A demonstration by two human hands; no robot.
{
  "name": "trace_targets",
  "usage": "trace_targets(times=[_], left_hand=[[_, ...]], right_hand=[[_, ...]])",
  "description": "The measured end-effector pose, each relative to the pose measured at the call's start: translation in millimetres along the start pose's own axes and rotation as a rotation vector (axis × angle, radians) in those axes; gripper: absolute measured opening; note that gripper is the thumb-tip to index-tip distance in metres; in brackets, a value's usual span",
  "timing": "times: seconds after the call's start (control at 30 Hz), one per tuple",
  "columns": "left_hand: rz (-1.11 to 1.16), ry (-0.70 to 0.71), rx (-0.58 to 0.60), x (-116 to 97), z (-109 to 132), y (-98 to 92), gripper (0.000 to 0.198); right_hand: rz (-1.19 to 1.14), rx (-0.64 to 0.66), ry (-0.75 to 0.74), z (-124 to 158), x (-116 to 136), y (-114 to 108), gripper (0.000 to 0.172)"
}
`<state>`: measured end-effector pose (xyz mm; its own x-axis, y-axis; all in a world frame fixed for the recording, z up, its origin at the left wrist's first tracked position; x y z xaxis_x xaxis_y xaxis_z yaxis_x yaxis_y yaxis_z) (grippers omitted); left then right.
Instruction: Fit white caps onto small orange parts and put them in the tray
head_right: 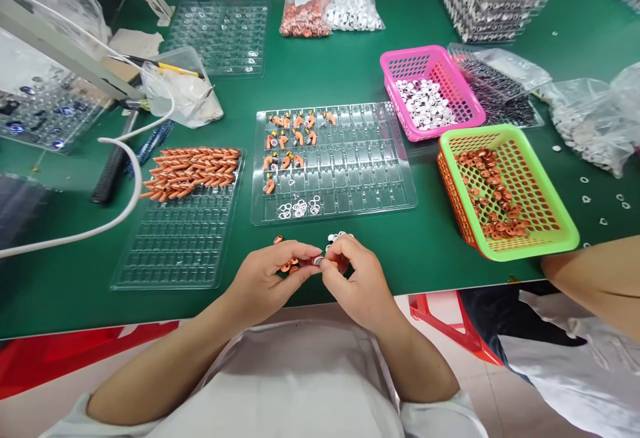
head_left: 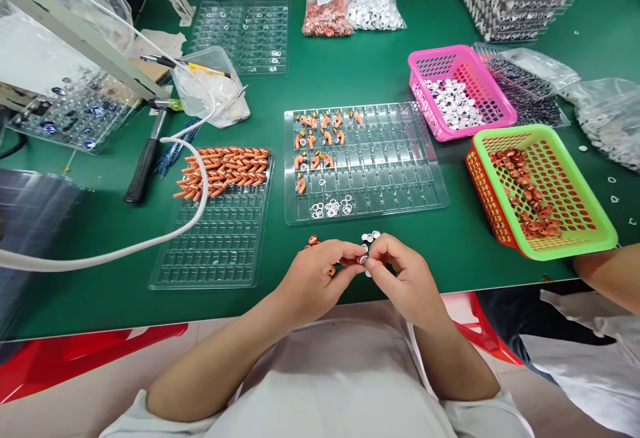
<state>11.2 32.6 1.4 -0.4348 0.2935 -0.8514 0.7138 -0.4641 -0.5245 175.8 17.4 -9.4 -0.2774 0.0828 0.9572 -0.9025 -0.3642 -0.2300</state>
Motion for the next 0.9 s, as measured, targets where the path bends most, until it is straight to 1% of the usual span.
trace_targets(times=[0.2,0.33,0.53,0.77,0.9], left_hand=[[-0.039,0.044,-0.021,-1.1,-0.3,-1.1,0.014],[-0.035,0.032,-0.012,-0.8,-1.0,-0.3,0.012],[-0.058,0.013,0.021,1.2,-1.6,-0.4,0.011],[-0.089,0.041,0.078,-0.2,-2.4,-3.7,0.014],[-0.115,0.09,0.039,1.1,-1.3,-2.6,0.011]], right_hand=[[-0.014,0.018,0.029,-1.9,-0.8,0.0,0.015],[-0.028,0.02,0.033,-2.3,-0.7,0.2,0.014],[0.01,0.032,0.02,-1.1,-0.1,0.4,0.015],[0.035,0.087,-0.035,-1.1,3.9,-1.6,0.018],[0.027,0.092,-0.017,-2.4,4.5,-1.5,0.019]])
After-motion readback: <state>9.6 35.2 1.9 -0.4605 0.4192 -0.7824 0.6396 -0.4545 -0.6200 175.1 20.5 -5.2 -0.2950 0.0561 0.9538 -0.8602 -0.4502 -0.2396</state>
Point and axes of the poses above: each hand's wrist, its own z-axis away from the middle knuckle, its own y-axis out of the palm, x = y × z, the point moved 3 cm from there along -z, towards the middle knuckle, and after that the axes turned 10 degrees about x, right-handed, at the moved point
